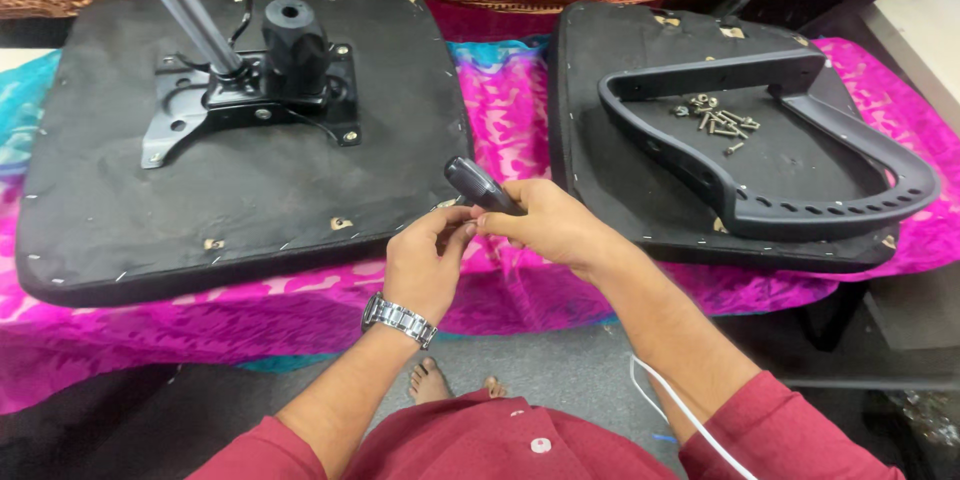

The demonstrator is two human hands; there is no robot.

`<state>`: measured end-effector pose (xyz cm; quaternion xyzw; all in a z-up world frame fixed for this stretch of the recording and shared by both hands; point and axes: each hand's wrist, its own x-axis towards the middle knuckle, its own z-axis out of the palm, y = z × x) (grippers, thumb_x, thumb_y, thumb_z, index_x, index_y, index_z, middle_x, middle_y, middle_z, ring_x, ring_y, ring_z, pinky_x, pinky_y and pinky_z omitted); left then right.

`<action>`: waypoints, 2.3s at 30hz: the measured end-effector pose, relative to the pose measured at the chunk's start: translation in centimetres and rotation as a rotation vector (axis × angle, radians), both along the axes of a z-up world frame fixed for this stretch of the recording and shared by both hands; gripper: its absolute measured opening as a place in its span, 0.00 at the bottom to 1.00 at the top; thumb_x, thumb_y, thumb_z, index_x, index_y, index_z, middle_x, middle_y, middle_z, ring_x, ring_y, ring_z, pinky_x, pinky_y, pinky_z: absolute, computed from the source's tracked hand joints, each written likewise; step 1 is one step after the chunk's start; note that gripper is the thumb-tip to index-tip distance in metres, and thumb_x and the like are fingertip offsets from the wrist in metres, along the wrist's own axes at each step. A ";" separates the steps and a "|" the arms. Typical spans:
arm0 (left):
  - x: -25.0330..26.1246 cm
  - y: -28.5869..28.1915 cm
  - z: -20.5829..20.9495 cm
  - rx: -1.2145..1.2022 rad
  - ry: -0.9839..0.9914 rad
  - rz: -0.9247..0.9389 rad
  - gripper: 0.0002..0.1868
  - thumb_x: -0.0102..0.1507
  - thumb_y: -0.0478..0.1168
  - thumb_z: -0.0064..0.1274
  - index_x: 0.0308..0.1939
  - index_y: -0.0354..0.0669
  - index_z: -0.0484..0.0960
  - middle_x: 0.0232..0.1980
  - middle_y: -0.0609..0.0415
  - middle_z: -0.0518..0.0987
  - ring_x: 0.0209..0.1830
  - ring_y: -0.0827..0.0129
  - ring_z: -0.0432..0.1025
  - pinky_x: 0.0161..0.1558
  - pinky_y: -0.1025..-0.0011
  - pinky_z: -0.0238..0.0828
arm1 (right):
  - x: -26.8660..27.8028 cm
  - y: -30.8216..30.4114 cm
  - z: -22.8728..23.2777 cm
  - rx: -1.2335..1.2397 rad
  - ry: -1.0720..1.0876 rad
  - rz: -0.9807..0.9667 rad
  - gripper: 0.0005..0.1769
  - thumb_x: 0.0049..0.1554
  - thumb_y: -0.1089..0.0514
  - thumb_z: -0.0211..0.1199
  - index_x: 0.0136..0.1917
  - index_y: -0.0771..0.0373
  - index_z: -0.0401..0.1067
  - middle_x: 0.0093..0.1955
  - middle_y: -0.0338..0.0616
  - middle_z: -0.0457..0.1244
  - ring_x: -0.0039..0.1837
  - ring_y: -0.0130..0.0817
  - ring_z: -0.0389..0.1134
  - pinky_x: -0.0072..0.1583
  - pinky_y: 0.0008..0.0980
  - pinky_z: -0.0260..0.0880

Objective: The person uses a screwdriver to tighten screws into the underside of an office chair seat, securing the central gas lift mechanism. They repeatedly pick up screws from a nearby tray and fasten them into the seat base.

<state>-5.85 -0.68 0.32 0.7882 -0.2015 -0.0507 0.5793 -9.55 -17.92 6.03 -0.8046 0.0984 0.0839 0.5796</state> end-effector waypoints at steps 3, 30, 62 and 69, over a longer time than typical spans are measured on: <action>-0.3 1.8 0.7 0.027 -0.066 0.037 0.11 0.62 0.36 0.59 0.48 0.42 0.86 0.42 0.51 0.86 0.35 0.67 0.81 0.38 0.70 0.77 | 0.4 1.6 0.1 0.004 0.050 0.021 0.12 0.52 0.57 0.66 0.47 0.66 0.78 0.36 0.41 0.68 0.36 0.25 0.66 0.38 0.26 0.63; 11.5 13.4 -1.2 0.255 -0.407 -0.168 0.09 0.57 0.39 0.59 0.41 0.51 0.88 0.37 0.55 0.86 0.42 0.53 0.76 0.45 0.54 0.68 | 8.6 14.5 -3.2 -0.047 0.147 -0.280 0.09 0.55 0.58 0.64 0.43 0.64 0.80 0.36 0.36 0.69 0.34 0.22 0.60 0.37 0.25 0.59; 10.6 13.3 -1.1 0.288 -0.487 -0.114 0.07 0.60 0.48 0.61 0.39 0.56 0.91 0.39 0.65 0.86 0.40 0.63 0.75 0.42 0.62 0.64 | 9.0 16.2 2.5 0.011 -0.493 -0.337 0.12 0.65 0.54 0.58 0.56 0.64 0.65 0.48 0.43 0.70 0.46 0.28 0.75 0.45 0.26 0.76; 10.6 13.1 -1.1 0.326 -0.487 -0.123 0.09 0.59 0.50 0.61 0.39 0.57 0.91 0.39 0.66 0.86 0.39 0.63 0.74 0.41 0.61 0.64 | 8.7 15.8 2.2 0.019 -0.490 -0.345 0.13 0.64 0.54 0.58 0.57 0.64 0.64 0.48 0.43 0.70 0.46 0.29 0.74 0.45 0.27 0.76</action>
